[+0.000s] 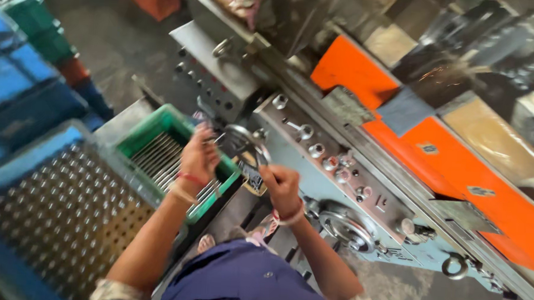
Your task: The person repeatedly picks up metal rods from a green tray, inserts them into a machine, and pulls a lever to process them. The processed rods are then placed into a blue tray. This cycle is repeated throughout the video.
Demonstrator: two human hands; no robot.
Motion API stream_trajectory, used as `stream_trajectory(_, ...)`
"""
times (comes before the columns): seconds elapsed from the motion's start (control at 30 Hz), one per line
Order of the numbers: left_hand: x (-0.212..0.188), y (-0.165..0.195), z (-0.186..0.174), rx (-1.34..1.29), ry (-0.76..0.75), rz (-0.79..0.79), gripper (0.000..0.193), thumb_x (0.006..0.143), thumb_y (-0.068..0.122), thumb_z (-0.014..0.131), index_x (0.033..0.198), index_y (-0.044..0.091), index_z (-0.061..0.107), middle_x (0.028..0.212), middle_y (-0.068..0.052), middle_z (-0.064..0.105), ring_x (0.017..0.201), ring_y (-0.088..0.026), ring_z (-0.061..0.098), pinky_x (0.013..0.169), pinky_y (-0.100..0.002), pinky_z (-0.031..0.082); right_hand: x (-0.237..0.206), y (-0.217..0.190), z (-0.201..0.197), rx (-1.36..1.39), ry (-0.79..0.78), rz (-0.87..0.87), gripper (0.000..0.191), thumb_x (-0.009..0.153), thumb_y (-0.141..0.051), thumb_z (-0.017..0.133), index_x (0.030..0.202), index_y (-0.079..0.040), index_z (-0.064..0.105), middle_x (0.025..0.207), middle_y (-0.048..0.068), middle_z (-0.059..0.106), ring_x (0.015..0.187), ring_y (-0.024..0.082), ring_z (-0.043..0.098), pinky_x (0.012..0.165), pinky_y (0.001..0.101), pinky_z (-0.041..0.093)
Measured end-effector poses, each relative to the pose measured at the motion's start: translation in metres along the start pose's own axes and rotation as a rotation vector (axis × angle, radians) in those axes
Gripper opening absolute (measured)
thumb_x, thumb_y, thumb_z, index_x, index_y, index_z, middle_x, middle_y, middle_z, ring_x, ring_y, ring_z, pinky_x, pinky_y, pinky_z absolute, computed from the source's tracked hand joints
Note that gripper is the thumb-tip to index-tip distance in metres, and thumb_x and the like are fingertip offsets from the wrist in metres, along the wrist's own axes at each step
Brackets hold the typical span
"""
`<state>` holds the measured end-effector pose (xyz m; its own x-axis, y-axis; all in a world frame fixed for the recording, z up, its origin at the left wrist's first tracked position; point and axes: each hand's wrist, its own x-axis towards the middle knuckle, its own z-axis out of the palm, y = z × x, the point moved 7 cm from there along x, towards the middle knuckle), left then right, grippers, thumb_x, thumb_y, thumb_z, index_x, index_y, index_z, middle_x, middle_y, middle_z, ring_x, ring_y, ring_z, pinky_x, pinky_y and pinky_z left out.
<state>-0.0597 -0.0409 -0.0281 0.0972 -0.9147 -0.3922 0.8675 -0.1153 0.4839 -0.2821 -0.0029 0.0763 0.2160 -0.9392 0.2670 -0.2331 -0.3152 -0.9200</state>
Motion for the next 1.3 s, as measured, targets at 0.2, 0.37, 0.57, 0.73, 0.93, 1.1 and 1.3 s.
stream_trajectory(0.2,0.027,-0.02,-0.092,0.143,0.141,-0.162,0.014,0.1,0.035,0.061,0.104,0.022,0.057,0.077,0.003,0.057,0.062,-0.012,0.052,0.056,-0.03,0.045,-0.101,0.107,-0.142,-0.585,0.041,0.352,0.041,0.092,-0.031,0.069,0.069,0.002,0.062,0.059,0.021,0.051,0.051,0.031,0.047,0.052,0.0441,0.039)
stream_trajectory(0.37,0.057,-0.022,0.011,0.448,-0.003,-0.032,0.009,0.099,0.025,0.062,0.1,0.016,0.061,0.072,0.001,0.057,0.056,-0.012,0.051,0.048,-0.028,0.039,-0.203,0.177,-0.271,-0.855,-0.001,0.631,0.035,0.081,-0.035,0.075,0.075,-0.002,0.066,0.077,0.02,0.07,0.078,0.041,0.069,0.068,0.0472,0.053)
stream_trajectory(0.57,0.063,-0.016,0.285,0.645,-0.6,0.367,0.016,0.108,0.019,0.062,0.102,0.004,0.064,0.076,0.0,0.056,0.063,-0.006,0.048,0.054,-0.022,0.037,-0.192,0.087,-0.458,-1.316,0.577,0.296,0.02,0.079,-0.019,0.073,0.099,-0.016,0.068,0.098,0.013,0.068,0.083,0.038,0.069,0.067,0.0461,0.056)
stream_trajectory(0.73,0.07,-0.058,0.465,0.391,-0.819,0.155,0.014,0.102,0.016,0.068,0.108,0.005,0.065,0.085,0.0,0.062,0.07,-0.007,0.057,0.056,-0.023,0.043,-0.159,-0.025,-0.567,-1.612,0.901,0.244,0.024,0.1,-0.023,0.084,0.112,-0.012,0.066,0.098,0.008,0.067,0.08,0.028,0.069,0.069,0.0419,0.054)
stream_trajectory(0.93,0.133,-0.186,0.581,0.363,-0.702,-0.161,0.013,0.092,0.029,0.071,0.097,0.021,0.062,0.072,0.004,0.058,0.055,-0.008,0.051,0.046,-0.025,0.039,-0.128,-0.07,-0.69,-1.831,1.055,0.157,0.021,0.102,-0.014,0.058,0.119,-0.003,0.06,0.122,0.017,0.06,0.115,0.04,0.06,0.103,0.0514,0.043)
stream_trajectory(1.1,0.197,-0.312,0.594,0.471,-0.591,-0.312,0.012,0.095,0.032,0.066,0.099,0.023,0.058,0.071,0.005,0.056,0.054,-0.01,0.051,0.046,-0.03,0.038,-0.115,-0.04,-0.79,-1.815,1.021,0.586,0.047,0.116,-0.041,0.041,0.109,-0.004,0.07,0.111,0.025,0.07,0.11,0.047,0.064,0.097,0.0608,0.034)
stream_trajectory(1.3,0.232,-0.407,0.577,0.695,-0.664,-0.312,0.014,0.096,0.029,0.066,0.099,0.016,0.06,0.074,0.002,0.059,0.059,-0.013,0.058,0.048,-0.033,0.042,-0.108,-0.004,-0.848,-1.648,0.877,1.096,0.084,0.119,-0.062,0.029,0.097,0.0,0.081,0.098,0.03,0.075,0.095,0.047,0.07,0.074,0.0524,0.048)
